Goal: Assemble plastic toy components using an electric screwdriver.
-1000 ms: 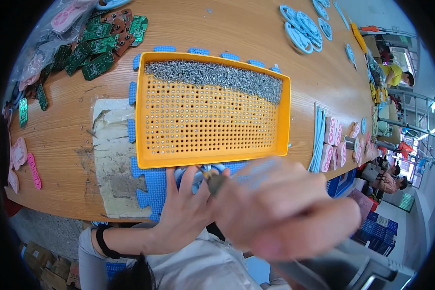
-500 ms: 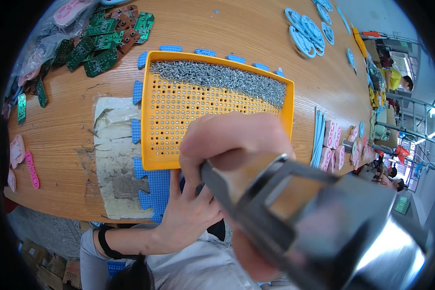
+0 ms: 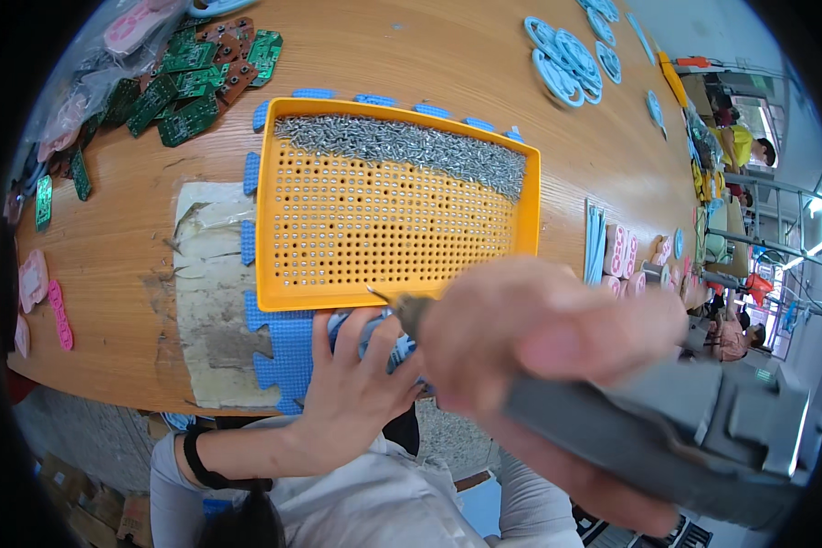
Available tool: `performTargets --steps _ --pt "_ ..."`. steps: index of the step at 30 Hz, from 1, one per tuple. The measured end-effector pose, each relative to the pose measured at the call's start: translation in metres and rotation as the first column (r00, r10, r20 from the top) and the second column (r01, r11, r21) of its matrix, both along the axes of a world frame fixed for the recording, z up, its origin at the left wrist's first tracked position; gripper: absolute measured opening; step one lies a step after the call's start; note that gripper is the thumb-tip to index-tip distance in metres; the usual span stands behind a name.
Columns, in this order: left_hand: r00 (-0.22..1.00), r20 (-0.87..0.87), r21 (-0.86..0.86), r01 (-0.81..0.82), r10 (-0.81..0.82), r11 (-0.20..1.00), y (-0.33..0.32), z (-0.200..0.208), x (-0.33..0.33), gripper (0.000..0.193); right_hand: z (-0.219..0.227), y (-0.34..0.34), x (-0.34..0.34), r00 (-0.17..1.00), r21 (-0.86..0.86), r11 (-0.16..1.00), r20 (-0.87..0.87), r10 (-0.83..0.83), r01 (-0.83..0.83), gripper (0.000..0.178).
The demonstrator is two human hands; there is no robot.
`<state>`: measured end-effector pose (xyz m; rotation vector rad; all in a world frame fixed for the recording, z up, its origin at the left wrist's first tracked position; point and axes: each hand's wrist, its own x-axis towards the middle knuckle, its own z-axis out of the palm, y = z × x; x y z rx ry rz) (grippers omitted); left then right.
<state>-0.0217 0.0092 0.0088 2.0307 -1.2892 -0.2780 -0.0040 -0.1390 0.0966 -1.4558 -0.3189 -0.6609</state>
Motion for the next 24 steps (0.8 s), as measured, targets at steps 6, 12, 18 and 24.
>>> performTargets --steps 6,12,18,24 --pt "0.993 0.115 0.024 -0.023 0.02 0.999 -0.001 -0.004 -0.002 0.045 0.009 -0.01 -0.052 0.997 -0.06 0.998 -0.064 -0.036 0.032 0.064" --pt "0.996 0.091 0.064 0.021 -0.026 0.998 0.0 -0.002 0.0 0.049 -0.015 -0.011 -0.062 0.997 -0.079 0.996 -0.061 -0.057 0.052 0.073" --pt "0.997 0.075 0.057 0.012 -0.016 0.998 0.0 -0.001 0.0 0.046 -0.027 -0.01 -0.061 0.993 -0.103 0.993 -0.092 -0.074 0.065 0.075" --pt "0.999 0.047 0.042 0.013 -0.015 0.999 -0.001 0.001 0.002 0.043 -0.027 -0.011 -0.059 0.994 -0.156 0.987 -0.098 -0.047 0.032 0.078"
